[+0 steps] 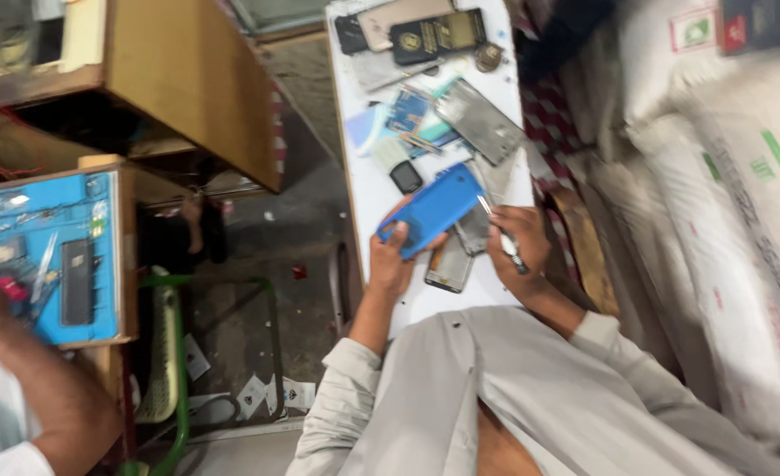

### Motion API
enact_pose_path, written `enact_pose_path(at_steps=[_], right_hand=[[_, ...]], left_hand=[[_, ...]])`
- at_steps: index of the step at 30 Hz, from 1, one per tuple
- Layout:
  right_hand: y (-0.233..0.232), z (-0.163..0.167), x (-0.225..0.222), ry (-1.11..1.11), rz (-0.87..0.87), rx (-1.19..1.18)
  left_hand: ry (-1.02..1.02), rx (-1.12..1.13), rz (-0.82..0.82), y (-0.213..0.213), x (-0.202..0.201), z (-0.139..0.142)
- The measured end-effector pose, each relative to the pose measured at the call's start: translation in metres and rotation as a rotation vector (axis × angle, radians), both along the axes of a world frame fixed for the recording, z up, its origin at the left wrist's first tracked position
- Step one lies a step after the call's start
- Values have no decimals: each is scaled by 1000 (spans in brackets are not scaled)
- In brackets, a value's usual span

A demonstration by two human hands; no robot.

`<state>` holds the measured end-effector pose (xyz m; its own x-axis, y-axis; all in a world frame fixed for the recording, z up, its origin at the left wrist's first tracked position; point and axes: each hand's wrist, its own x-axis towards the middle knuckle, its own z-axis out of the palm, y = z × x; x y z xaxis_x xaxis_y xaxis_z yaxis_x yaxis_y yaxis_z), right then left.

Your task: The person holds a blue phone back cover in one hand and works around its edge with a handheld prying tool, repeatedly inserting the tool along the seam between the cover and the phone body. Disassembled phone parts and other phones lie on the white work table around them.

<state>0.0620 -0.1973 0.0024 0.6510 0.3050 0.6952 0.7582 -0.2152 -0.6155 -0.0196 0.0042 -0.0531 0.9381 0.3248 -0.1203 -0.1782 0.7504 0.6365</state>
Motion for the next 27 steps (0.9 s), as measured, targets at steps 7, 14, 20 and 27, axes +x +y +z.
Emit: enact_pose_path(at_steps=[7,14,20,27], right_hand=[[2,13,0,-151,331,-159],[1,15,-3,0,83,-58],[1,14,-2,40,61,-32],[1,13,-1,78,109,-20]], left_hand=[[-21,16,-48,0,-5,29],[40,79,-116,-1,-6,42],[34,85,-70,-1,-7,43],[29,97,-79,-1,-7,41]])
